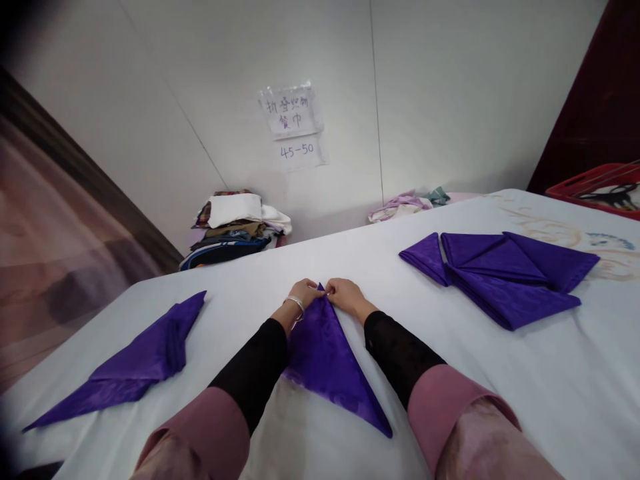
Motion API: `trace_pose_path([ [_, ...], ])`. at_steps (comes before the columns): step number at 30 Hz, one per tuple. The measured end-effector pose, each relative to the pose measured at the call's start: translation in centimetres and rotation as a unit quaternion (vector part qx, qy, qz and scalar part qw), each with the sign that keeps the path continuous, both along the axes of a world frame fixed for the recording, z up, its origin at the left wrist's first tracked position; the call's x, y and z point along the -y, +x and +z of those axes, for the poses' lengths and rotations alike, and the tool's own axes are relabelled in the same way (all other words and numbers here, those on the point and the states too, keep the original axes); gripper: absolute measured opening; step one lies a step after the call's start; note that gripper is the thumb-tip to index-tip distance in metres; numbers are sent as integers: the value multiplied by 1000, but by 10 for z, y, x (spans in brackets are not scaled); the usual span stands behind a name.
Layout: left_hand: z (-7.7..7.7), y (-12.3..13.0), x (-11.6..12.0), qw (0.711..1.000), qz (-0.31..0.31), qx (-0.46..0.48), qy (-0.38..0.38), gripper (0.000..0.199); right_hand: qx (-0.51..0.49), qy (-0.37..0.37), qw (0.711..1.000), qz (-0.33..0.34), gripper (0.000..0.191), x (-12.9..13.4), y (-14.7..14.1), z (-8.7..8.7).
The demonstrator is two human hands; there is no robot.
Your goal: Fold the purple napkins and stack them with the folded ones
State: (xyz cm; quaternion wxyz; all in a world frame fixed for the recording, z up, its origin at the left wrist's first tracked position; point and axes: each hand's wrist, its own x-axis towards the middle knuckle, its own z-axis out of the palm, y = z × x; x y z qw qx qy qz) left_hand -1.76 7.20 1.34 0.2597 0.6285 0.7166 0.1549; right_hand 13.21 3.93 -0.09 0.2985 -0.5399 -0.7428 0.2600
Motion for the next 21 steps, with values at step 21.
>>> trace_pose_path([
  [21, 7, -1, -12, 996, -31, -73, -40, 24, -83, -58, 994, 34, 15, 2, 6, 1],
])
